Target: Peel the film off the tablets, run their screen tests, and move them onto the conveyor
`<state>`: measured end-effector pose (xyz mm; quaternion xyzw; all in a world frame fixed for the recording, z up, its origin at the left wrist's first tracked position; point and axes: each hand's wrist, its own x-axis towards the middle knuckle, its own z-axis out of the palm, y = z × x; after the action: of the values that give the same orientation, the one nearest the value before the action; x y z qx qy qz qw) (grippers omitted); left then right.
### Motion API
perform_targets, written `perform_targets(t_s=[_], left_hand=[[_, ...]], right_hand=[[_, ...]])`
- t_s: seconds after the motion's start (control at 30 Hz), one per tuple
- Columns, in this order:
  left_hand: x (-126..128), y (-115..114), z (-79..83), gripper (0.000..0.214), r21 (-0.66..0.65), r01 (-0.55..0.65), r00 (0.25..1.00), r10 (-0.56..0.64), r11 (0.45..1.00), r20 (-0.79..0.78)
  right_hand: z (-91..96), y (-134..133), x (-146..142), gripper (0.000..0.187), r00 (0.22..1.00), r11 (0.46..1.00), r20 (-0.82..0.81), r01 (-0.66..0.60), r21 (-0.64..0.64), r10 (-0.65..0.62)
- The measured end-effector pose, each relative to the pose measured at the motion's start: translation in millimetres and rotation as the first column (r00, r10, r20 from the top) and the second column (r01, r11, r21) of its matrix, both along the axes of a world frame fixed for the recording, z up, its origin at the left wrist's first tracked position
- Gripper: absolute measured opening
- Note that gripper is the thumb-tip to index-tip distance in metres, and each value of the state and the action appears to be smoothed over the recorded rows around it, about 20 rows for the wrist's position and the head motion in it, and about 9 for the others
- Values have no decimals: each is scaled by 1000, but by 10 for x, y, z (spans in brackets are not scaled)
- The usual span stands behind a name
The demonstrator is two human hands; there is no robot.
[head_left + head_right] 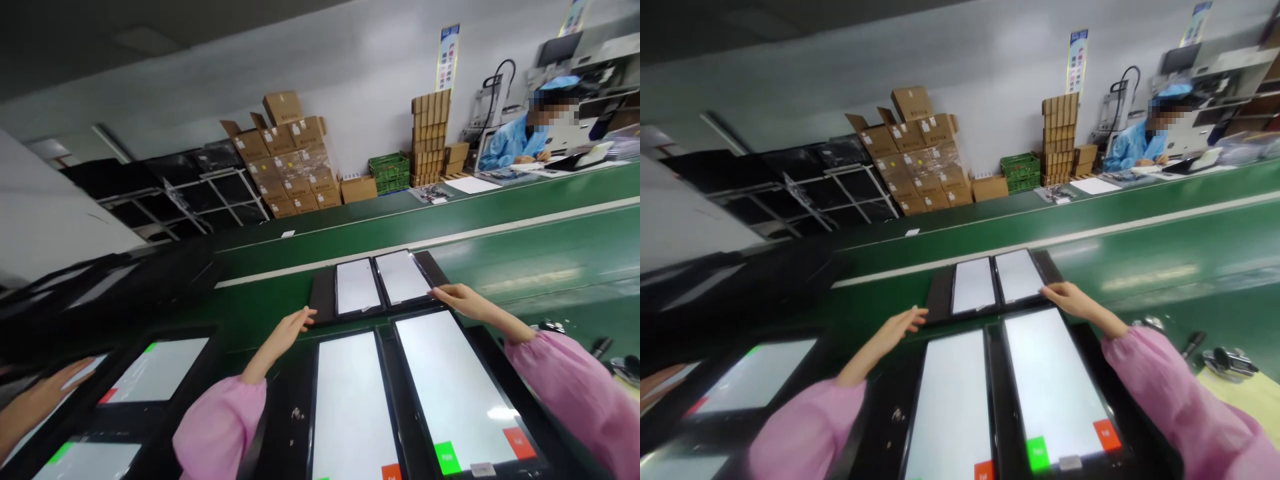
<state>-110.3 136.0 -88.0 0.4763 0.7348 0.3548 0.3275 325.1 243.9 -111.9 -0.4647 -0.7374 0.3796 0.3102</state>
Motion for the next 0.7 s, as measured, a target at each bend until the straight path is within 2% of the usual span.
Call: perform_targets(t_s=[0.07, 0.13, 0.3, 0.47, 0.7], left_hand=[[98, -160, -68, 54, -23, 69, 997, -69, 997, -19], [230, -282, -149, 56, -6, 107, 993, -107, 994, -42], [443, -376, -275, 63, 53, 108, 990, -102, 993, -102], [443, -363, -271, 69, 30, 102, 983, -96, 994, -159], [458, -420, -149, 63, -29, 162, 948, -164, 986, -273]], right_hand=[[31, -162, -8, 75, 998, 998, 30, -62, -26, 63], [61, -296, 0, 89, 996, 997, 51, -70, -30, 71], [84, -434, 65, 101, 994, 999, 102, -36, -33, 39], [13, -438, 83, 97, 986, 995, 148, -73, -62, 82], [13, -472, 109, 62, 986, 998, 155, -67, 14, 64]])
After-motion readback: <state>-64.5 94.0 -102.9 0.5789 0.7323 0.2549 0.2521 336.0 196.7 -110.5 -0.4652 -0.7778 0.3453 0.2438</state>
